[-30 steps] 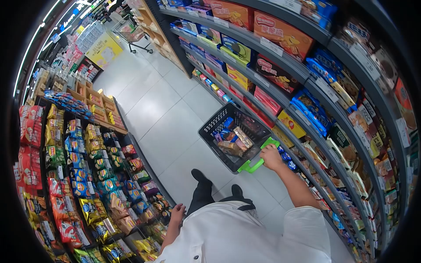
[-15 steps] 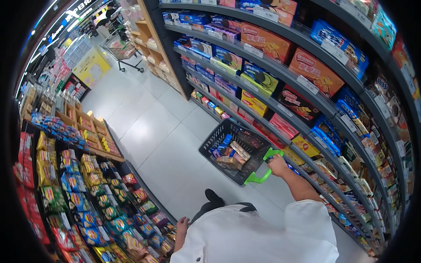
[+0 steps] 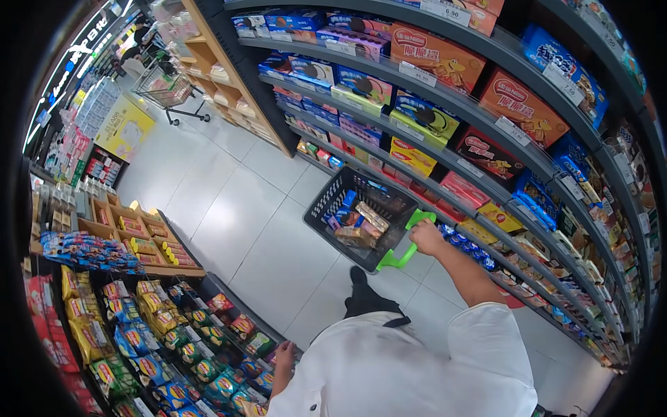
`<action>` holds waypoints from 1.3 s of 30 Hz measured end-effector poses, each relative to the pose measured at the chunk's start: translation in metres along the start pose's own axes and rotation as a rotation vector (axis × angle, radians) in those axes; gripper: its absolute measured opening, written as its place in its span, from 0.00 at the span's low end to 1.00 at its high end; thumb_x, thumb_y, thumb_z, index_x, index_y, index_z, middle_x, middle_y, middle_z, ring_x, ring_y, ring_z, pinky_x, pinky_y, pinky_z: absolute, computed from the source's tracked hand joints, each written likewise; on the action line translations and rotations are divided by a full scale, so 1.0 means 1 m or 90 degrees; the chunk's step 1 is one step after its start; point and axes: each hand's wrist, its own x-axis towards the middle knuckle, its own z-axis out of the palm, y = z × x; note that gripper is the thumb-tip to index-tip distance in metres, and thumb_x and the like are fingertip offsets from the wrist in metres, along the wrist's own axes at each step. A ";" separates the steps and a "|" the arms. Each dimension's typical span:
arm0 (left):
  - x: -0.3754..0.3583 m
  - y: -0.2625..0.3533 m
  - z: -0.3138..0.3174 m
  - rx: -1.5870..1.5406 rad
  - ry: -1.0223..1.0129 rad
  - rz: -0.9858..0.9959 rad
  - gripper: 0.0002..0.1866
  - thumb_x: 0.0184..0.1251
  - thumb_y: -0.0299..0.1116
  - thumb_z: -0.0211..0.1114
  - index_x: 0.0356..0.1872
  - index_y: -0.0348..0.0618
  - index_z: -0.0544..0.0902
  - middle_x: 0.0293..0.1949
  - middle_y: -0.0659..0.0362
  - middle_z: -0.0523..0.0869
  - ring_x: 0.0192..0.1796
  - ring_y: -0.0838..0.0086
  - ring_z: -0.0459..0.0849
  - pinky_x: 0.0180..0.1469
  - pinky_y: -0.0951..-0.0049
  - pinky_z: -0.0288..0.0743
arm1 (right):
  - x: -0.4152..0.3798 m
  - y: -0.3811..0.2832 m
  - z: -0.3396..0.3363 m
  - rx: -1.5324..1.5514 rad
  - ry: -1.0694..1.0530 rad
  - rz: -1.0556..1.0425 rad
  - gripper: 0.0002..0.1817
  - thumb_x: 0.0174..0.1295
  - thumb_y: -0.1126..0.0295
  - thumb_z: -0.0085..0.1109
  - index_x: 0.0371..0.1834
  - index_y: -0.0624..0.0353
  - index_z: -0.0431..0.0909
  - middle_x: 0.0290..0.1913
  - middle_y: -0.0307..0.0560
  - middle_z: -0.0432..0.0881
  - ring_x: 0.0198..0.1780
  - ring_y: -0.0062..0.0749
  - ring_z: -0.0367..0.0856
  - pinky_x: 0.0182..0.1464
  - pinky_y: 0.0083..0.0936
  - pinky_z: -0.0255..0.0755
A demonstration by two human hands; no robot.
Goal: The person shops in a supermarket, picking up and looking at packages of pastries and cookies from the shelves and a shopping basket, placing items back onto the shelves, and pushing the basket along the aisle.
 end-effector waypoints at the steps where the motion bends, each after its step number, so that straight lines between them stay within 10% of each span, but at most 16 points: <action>1: 0.006 0.008 0.004 0.006 0.000 -0.005 0.21 0.70 0.37 0.65 0.59 0.36 0.77 0.41 0.57 0.87 0.32 0.74 0.86 0.29 0.77 0.74 | 0.010 -0.002 -0.003 0.007 0.013 -0.008 0.05 0.44 0.66 0.64 0.25 0.49 0.86 0.33 0.39 0.84 0.47 0.38 0.81 0.57 0.38 0.68; 13: 0.057 0.187 0.062 0.101 -0.083 0.136 0.25 0.73 0.40 0.64 0.63 0.34 0.77 0.43 0.55 0.88 0.40 0.78 0.83 0.39 0.78 0.76 | 0.133 -0.016 -0.029 0.112 0.019 -0.044 0.10 0.42 0.61 0.69 0.28 0.47 0.85 0.32 0.37 0.83 0.45 0.37 0.81 0.56 0.40 0.66; 26: 0.086 0.413 0.185 0.369 -0.252 0.483 0.28 0.69 0.43 0.66 0.64 0.36 0.75 0.54 0.45 0.86 0.47 0.61 0.87 0.50 0.63 0.79 | 0.256 -0.027 -0.088 0.270 -0.028 -0.041 0.33 0.56 0.29 0.56 0.35 0.50 0.89 0.34 0.46 0.87 0.44 0.41 0.83 0.54 0.37 0.64; 39: 0.195 0.511 0.212 0.465 -0.390 0.673 0.25 0.63 0.46 0.69 0.55 0.40 0.80 0.42 0.45 0.86 0.44 0.50 0.86 0.48 0.55 0.79 | 0.390 -0.052 -0.100 0.261 -0.110 0.144 0.32 0.65 0.35 0.50 0.20 0.51 0.85 0.21 0.47 0.83 0.31 0.46 0.83 0.44 0.41 0.71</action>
